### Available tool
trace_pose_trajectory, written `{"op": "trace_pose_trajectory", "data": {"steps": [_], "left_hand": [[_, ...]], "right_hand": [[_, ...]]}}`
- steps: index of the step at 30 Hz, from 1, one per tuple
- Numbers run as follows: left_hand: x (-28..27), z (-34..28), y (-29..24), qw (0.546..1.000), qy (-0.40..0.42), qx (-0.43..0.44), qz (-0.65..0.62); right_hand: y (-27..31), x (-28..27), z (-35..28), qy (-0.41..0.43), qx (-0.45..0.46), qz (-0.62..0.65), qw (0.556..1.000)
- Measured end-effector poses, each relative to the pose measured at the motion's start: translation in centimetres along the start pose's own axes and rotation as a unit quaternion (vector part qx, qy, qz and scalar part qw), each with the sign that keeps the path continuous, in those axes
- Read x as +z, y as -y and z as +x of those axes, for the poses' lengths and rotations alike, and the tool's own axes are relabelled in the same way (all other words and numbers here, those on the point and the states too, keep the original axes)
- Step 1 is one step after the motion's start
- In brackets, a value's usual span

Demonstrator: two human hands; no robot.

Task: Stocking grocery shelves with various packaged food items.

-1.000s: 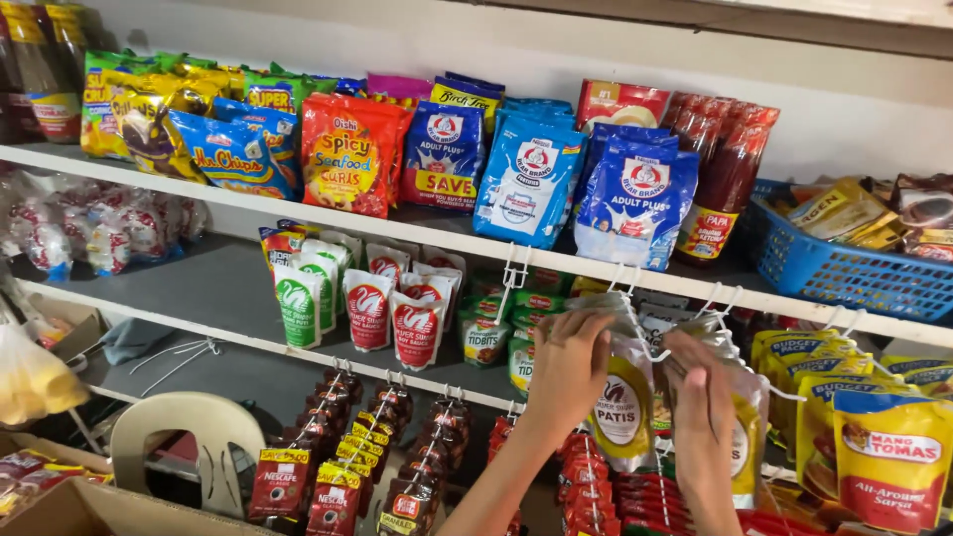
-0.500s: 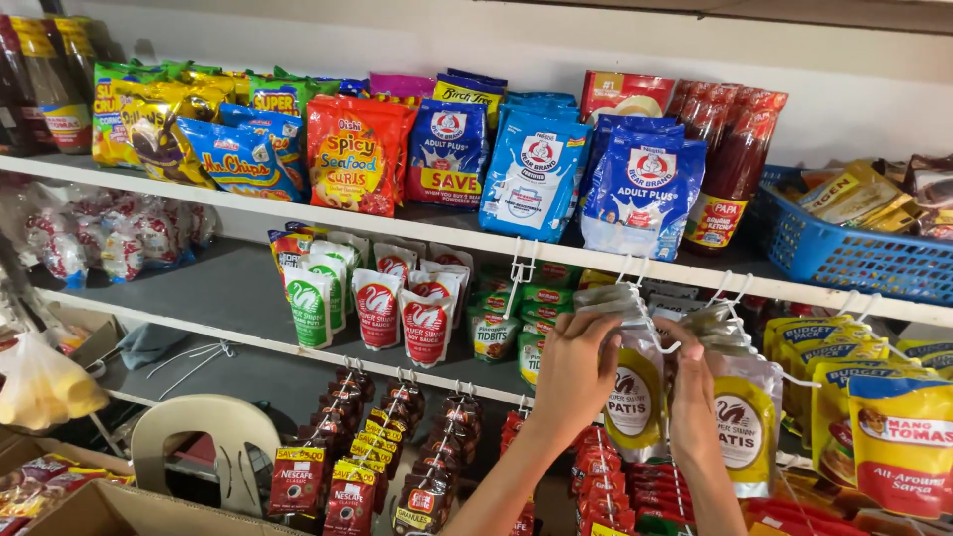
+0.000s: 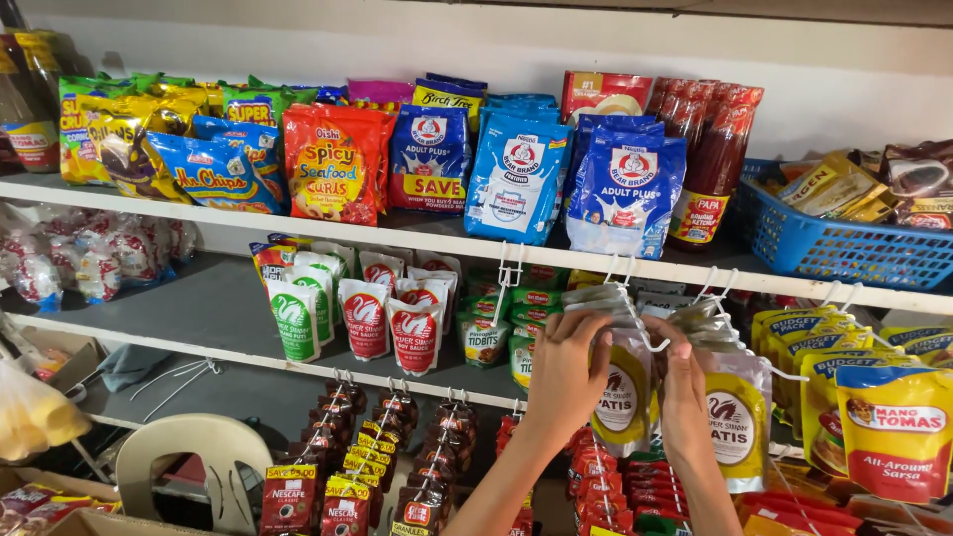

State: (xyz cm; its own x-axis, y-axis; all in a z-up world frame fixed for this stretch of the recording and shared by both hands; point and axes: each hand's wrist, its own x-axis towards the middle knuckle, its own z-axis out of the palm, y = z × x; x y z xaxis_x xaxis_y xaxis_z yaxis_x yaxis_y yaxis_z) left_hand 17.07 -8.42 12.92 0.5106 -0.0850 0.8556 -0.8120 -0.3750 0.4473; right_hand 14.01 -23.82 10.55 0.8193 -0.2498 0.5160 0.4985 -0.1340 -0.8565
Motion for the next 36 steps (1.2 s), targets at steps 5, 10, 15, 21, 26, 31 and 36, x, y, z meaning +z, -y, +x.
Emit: {"op": "trace_pose_trajectory", "data": {"steps": [5, 10, 15, 21, 26, 31, 36], "left_hand": [[0.5, 0.0, 0.1, 1.0, -0.005, 0.013, 0.007], [1.5, 0.2, 1.5, 1.0, 0.0, 0.027, -0.013], [1.2, 0.1, 1.6, 0.999, 0.022, 0.018, -0.028], [1.0, -0.1, 1.3, 0.999, 0.021, 0.016, -0.03], [1.3, -0.1, 1.4, 0.999, 0.022, 0.015, -0.031], [1.4, 0.0, 0.6, 0.999, 0.021, 0.019, -0.031], [2.4, 0.1, 0.2, 0.997, 0.029, -0.043, -0.057]], "right_hand": [[0.3, 0.3, 0.5, 0.01, 0.034, 0.043, 0.998], [-0.1, 0.8, 1.1, 0.014, -0.013, 0.033, 0.999], [0.8, 1.1, 1.0, 0.017, 0.037, 0.056, 0.998], [0.9, 1.2, 0.9, 0.007, 0.065, 0.117, 0.991], [0.4, 1.1, 0.1, 0.023, 0.033, 0.115, 0.993], [0.2, 1.7, -1.7, -0.068, -0.141, -0.142, 0.977], [0.1, 1.4, -1.6, -0.099, -0.098, -0.138, 0.981]]}}
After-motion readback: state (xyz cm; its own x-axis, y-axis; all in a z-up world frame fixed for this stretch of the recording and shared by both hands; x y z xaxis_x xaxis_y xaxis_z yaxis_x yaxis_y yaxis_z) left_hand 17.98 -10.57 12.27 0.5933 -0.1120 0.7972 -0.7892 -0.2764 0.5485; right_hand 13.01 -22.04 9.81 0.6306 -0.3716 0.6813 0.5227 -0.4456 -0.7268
